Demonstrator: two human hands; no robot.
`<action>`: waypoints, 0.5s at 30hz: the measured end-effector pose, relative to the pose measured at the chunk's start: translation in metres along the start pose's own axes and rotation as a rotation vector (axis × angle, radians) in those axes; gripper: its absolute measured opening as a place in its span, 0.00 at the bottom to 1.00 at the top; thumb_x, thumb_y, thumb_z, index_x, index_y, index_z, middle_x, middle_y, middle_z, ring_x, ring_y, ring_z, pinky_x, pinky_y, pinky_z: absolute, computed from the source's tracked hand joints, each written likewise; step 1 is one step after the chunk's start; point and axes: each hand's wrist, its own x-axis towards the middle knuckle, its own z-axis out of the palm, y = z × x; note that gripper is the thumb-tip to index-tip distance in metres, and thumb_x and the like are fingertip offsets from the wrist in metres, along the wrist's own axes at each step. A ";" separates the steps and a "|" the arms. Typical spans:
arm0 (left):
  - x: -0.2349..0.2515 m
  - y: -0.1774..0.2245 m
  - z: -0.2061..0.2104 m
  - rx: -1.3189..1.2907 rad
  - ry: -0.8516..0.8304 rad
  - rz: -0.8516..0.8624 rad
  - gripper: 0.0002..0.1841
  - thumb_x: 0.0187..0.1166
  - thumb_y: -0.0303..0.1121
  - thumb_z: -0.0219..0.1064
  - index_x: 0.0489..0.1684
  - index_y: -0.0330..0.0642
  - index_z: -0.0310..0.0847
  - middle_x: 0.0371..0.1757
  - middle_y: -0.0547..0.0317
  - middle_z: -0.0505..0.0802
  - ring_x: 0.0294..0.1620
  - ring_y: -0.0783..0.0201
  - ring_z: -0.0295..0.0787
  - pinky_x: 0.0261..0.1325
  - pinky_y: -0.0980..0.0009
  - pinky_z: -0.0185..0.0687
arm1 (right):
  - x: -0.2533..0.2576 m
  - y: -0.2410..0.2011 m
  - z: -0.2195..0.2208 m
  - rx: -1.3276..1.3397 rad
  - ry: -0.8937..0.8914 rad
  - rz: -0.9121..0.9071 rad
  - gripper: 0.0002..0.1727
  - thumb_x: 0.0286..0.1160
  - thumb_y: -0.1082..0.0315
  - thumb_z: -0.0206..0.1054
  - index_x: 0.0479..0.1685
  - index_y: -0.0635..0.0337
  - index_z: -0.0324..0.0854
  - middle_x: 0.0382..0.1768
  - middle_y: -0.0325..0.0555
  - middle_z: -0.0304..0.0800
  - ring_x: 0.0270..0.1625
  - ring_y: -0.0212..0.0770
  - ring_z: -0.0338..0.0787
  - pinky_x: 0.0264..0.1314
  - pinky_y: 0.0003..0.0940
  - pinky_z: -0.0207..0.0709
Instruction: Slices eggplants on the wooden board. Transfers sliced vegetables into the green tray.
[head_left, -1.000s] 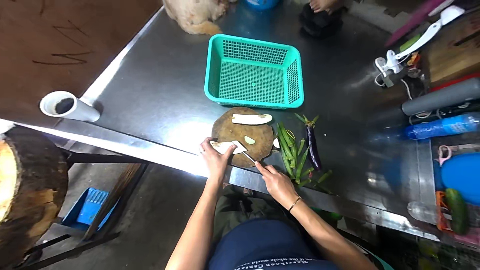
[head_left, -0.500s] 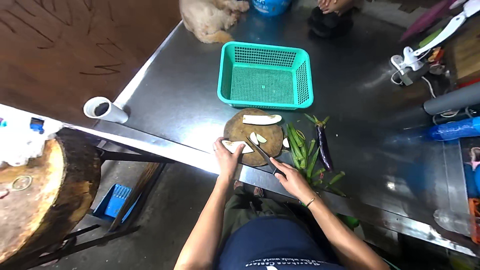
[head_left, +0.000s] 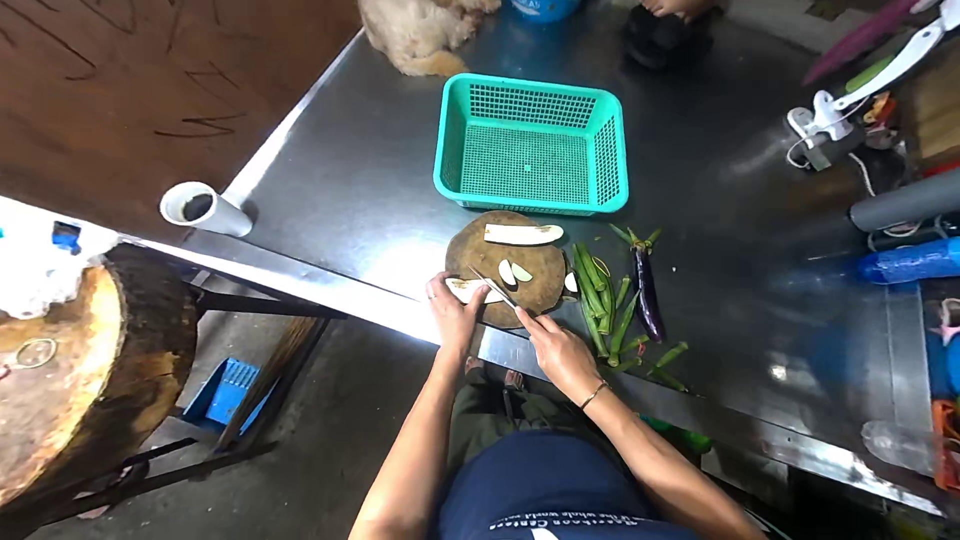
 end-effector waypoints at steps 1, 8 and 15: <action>0.000 0.000 0.000 -0.007 0.002 -0.003 0.42 0.63 0.60 0.80 0.70 0.38 0.72 0.69 0.36 0.80 0.71 0.37 0.76 0.71 0.39 0.72 | -0.005 0.008 0.006 -0.002 0.007 -0.001 0.33 0.89 0.68 0.52 0.93 0.32 0.61 0.71 0.50 0.85 0.50 0.54 0.94 0.54 0.50 0.87; 0.001 -0.001 -0.004 -0.061 -0.014 -0.007 0.38 0.69 0.57 0.77 0.70 0.38 0.73 0.69 0.36 0.81 0.71 0.37 0.77 0.71 0.39 0.73 | -0.015 0.026 -0.006 0.138 -0.070 0.041 0.32 0.88 0.68 0.57 0.92 0.36 0.64 0.72 0.50 0.85 0.60 0.53 0.92 0.66 0.49 0.83; -0.002 -0.005 -0.002 -0.055 -0.021 0.023 0.35 0.73 0.58 0.73 0.69 0.40 0.74 0.68 0.38 0.82 0.68 0.39 0.79 0.67 0.39 0.75 | -0.002 0.000 -0.017 0.101 -0.015 -0.012 0.32 0.89 0.68 0.55 0.92 0.37 0.64 0.73 0.49 0.85 0.57 0.53 0.93 0.61 0.49 0.85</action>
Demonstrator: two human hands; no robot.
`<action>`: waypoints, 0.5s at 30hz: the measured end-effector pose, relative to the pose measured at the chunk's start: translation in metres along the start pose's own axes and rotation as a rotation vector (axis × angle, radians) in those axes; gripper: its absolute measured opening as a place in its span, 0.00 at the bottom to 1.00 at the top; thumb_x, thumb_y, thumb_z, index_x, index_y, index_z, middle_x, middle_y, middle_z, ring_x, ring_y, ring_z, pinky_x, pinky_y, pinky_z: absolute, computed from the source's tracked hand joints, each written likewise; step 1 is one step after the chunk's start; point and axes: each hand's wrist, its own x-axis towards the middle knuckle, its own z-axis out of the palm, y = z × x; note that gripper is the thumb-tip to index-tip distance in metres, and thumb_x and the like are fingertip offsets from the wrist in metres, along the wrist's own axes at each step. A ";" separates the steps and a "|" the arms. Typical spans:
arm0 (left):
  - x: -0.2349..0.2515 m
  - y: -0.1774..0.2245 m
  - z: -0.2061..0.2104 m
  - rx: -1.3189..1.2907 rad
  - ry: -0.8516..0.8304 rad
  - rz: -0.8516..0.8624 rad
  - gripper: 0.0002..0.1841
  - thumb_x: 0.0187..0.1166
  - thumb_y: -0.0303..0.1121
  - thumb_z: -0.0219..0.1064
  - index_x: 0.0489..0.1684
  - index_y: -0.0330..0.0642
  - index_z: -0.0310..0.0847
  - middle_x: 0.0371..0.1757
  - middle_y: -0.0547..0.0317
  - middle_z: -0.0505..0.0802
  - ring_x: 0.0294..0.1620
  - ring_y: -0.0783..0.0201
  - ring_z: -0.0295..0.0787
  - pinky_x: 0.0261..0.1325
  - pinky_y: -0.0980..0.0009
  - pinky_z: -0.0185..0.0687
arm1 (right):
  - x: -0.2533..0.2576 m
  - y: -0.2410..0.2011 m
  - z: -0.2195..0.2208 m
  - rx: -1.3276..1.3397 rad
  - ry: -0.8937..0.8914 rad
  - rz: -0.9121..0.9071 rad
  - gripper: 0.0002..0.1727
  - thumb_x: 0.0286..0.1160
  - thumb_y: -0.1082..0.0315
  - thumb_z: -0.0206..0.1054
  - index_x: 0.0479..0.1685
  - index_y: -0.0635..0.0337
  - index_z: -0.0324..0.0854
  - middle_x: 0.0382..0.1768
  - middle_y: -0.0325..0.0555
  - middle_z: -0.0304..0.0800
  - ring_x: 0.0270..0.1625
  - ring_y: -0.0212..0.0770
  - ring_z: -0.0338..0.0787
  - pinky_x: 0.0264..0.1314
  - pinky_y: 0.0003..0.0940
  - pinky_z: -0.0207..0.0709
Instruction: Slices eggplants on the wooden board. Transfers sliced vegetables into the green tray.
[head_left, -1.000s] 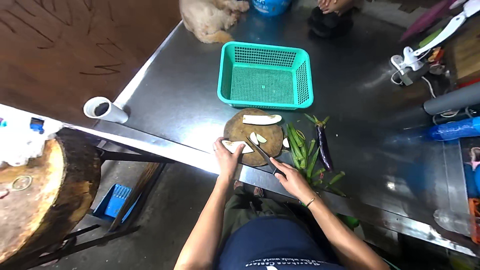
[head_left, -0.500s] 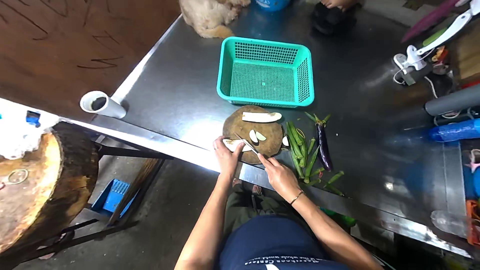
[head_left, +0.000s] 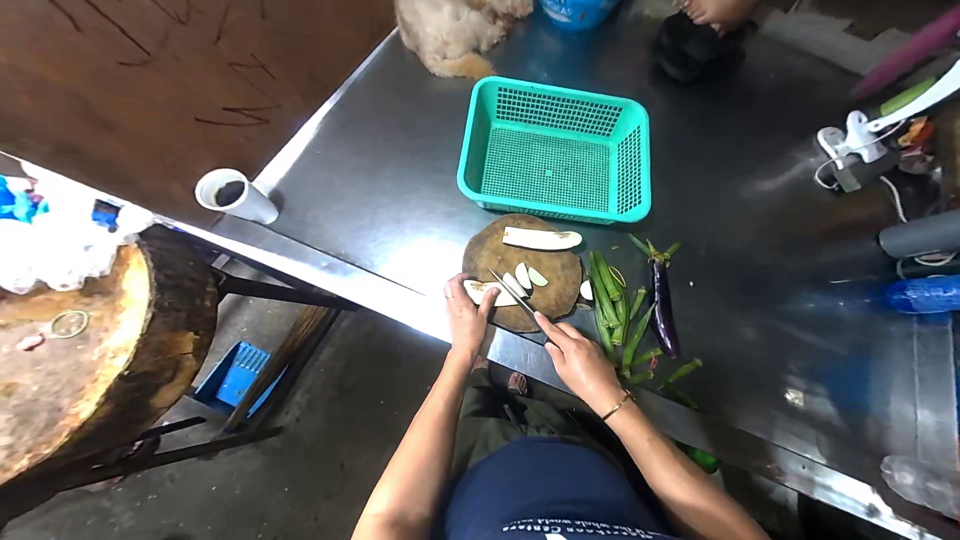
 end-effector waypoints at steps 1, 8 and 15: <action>0.000 0.000 0.000 -0.002 -0.001 -0.001 0.34 0.73 0.57 0.73 0.69 0.40 0.74 0.68 0.38 0.82 0.69 0.38 0.79 0.68 0.40 0.75 | 0.004 -0.005 0.001 -0.021 -0.007 -0.004 0.31 0.89 0.68 0.54 0.92 0.36 0.64 0.73 0.49 0.84 0.56 0.53 0.93 0.60 0.49 0.85; -0.001 0.002 -0.001 0.003 -0.012 -0.015 0.34 0.74 0.56 0.73 0.70 0.40 0.73 0.70 0.38 0.81 0.71 0.40 0.77 0.71 0.42 0.74 | 0.004 -0.004 0.024 -0.115 0.073 -0.026 0.32 0.88 0.67 0.54 0.92 0.34 0.63 0.69 0.50 0.86 0.47 0.53 0.94 0.51 0.49 0.88; 0.002 -0.002 -0.004 -0.048 -0.012 -0.001 0.33 0.73 0.55 0.74 0.69 0.40 0.75 0.70 0.39 0.81 0.71 0.42 0.78 0.71 0.44 0.76 | -0.012 0.023 0.025 -0.017 -0.024 0.028 0.32 0.88 0.68 0.56 0.91 0.34 0.65 0.69 0.49 0.87 0.55 0.53 0.94 0.59 0.50 0.86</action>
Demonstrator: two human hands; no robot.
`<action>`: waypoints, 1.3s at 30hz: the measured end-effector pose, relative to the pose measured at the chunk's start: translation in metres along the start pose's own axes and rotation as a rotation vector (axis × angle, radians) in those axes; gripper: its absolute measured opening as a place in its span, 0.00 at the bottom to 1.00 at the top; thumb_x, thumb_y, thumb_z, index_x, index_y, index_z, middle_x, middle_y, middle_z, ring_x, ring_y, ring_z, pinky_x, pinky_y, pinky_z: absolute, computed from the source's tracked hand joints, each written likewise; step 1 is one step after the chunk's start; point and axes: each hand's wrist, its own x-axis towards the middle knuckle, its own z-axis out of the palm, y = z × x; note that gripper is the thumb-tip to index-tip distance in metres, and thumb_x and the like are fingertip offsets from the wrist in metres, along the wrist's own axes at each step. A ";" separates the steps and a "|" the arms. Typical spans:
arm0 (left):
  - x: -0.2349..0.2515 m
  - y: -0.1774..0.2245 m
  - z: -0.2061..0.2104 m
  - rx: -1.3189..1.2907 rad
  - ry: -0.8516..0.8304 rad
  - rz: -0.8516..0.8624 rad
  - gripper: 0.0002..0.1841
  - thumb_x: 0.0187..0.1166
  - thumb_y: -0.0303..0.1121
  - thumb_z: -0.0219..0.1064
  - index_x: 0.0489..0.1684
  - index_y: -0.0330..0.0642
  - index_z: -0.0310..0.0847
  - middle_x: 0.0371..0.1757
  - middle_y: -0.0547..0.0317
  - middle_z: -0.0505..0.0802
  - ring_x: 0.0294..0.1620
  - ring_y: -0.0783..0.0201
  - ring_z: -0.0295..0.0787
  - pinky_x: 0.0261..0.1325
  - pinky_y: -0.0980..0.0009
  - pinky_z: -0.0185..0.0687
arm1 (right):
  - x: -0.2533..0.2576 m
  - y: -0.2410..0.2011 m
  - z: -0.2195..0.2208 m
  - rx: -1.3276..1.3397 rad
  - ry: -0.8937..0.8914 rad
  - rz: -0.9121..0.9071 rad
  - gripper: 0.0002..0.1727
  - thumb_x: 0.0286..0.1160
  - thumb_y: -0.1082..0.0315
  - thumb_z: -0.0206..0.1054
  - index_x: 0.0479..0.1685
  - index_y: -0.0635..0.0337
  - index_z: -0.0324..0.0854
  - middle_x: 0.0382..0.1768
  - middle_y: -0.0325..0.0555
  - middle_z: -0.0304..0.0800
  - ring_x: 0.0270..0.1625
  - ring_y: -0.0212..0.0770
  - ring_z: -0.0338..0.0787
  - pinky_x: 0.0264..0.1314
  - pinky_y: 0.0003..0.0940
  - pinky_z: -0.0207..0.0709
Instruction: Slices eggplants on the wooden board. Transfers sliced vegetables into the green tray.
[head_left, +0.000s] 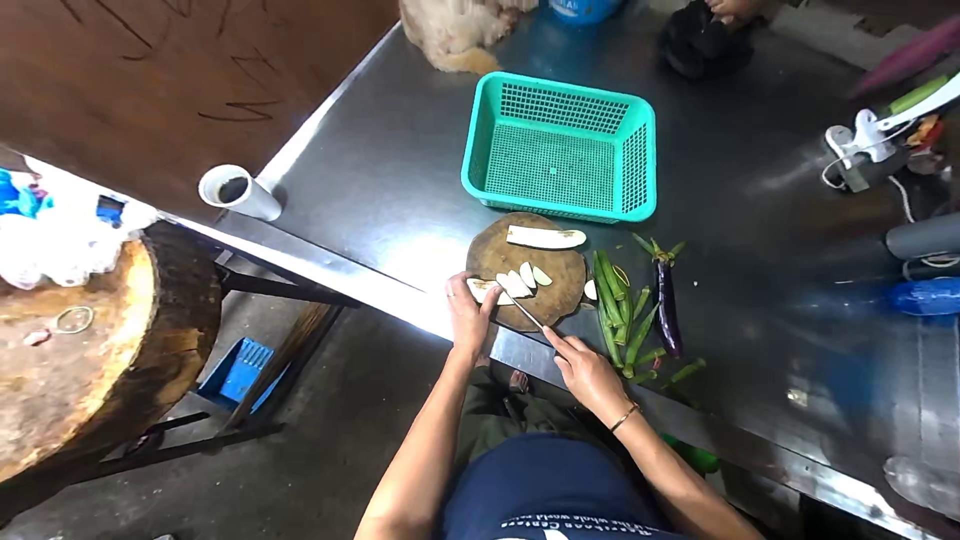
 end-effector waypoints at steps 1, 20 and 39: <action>0.001 -0.002 -0.002 -0.018 -0.011 0.009 0.32 0.74 0.54 0.74 0.69 0.40 0.76 0.70 0.40 0.81 0.70 0.43 0.79 0.70 0.44 0.77 | 0.002 0.001 -0.006 0.073 -0.031 0.004 0.32 0.87 0.69 0.57 0.91 0.36 0.65 0.71 0.50 0.86 0.59 0.53 0.92 0.65 0.49 0.84; -0.002 -0.003 -0.023 -0.136 -0.134 0.021 0.26 0.74 0.43 0.78 0.62 0.36 0.75 0.56 0.43 0.86 0.55 0.53 0.87 0.60 0.53 0.83 | 0.023 -0.035 -0.012 0.052 0.096 -0.110 0.30 0.89 0.68 0.54 0.90 0.39 0.68 0.70 0.52 0.87 0.52 0.54 0.94 0.57 0.49 0.86; -0.007 -0.009 -0.027 -0.172 -0.153 0.099 0.25 0.73 0.41 0.79 0.61 0.39 0.74 0.56 0.47 0.87 0.50 0.59 0.88 0.55 0.60 0.86 | 0.008 -0.018 0.010 -0.041 0.033 -0.055 0.31 0.89 0.67 0.54 0.91 0.35 0.66 0.68 0.51 0.87 0.46 0.53 0.95 0.50 0.49 0.88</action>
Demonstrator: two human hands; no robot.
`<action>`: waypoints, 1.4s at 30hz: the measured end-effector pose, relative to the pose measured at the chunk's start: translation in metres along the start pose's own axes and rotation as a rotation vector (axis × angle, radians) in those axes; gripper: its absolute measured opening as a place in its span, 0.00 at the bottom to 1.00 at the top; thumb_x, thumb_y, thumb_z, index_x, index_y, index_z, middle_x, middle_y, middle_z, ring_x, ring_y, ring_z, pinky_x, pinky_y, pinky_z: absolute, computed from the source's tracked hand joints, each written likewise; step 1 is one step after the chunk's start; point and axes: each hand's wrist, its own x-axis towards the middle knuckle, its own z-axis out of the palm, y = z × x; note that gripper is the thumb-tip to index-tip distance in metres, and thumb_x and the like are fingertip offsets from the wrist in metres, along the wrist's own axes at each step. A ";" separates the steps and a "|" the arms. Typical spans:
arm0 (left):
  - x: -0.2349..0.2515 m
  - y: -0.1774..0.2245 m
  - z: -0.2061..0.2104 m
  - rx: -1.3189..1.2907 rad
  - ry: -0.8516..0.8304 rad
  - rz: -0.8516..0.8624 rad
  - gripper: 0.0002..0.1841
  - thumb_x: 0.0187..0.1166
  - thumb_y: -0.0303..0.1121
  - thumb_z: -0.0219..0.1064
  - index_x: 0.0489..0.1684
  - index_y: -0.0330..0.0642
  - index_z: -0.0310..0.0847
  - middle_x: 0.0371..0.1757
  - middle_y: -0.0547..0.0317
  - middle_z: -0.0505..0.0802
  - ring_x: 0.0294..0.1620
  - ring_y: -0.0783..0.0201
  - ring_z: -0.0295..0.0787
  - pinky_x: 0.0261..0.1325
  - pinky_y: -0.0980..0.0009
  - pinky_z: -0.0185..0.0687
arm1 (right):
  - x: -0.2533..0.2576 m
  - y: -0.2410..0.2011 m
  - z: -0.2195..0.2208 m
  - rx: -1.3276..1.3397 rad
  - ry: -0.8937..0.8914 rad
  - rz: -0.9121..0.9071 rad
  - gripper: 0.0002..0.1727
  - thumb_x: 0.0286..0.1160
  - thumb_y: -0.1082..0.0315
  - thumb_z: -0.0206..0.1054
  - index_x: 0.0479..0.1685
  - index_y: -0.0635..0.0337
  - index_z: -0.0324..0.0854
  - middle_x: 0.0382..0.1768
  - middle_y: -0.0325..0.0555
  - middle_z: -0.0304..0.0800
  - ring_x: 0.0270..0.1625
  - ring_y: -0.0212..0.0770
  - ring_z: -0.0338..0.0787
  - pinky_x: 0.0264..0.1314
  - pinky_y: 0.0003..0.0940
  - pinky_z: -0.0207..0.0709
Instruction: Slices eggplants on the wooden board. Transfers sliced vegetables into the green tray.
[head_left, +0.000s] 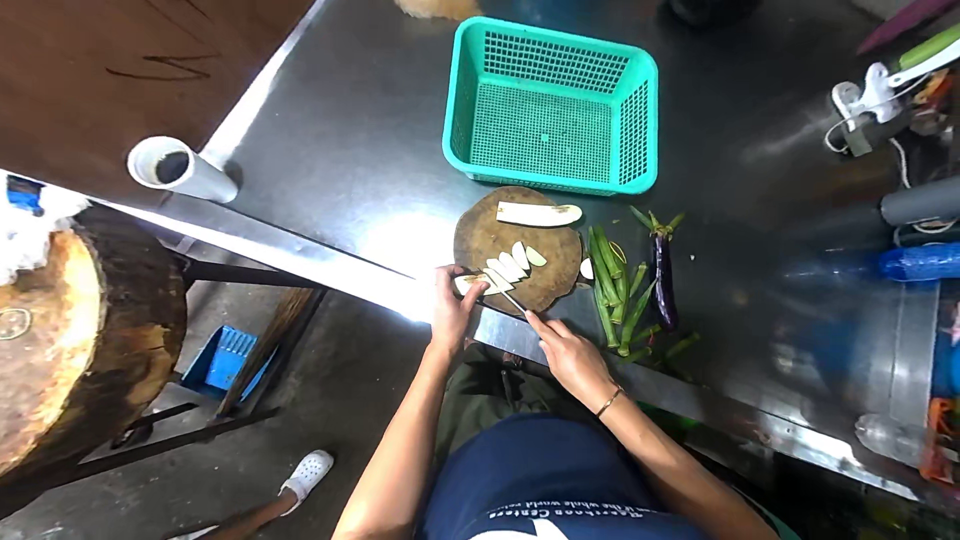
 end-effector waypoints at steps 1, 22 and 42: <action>0.000 0.000 0.001 -0.007 0.003 -0.001 0.25 0.73 0.40 0.79 0.61 0.38 0.74 0.56 0.47 0.87 0.51 0.59 0.88 0.57 0.60 0.86 | -0.002 0.002 0.001 0.004 -0.007 0.006 0.31 0.89 0.67 0.54 0.91 0.35 0.66 0.67 0.50 0.87 0.46 0.53 0.95 0.50 0.49 0.88; 0.075 0.049 -0.001 0.320 -0.157 0.007 0.21 0.84 0.43 0.68 0.63 0.33 0.82 0.59 0.36 0.89 0.65 0.34 0.84 0.68 0.38 0.76 | -0.010 0.048 -0.025 0.853 0.267 0.070 0.31 0.82 0.74 0.60 0.88 0.58 0.68 0.80 0.47 0.79 0.34 0.24 0.89 0.35 0.21 0.85; 0.065 0.014 0.065 0.668 -0.306 0.813 0.19 0.82 0.51 0.59 0.57 0.51 0.89 0.56 0.55 0.93 0.62 0.48 0.88 0.59 0.51 0.84 | -0.040 0.058 0.011 0.903 0.435 0.113 0.30 0.82 0.72 0.61 0.87 0.56 0.70 0.79 0.43 0.80 0.38 0.24 0.91 0.40 0.21 0.87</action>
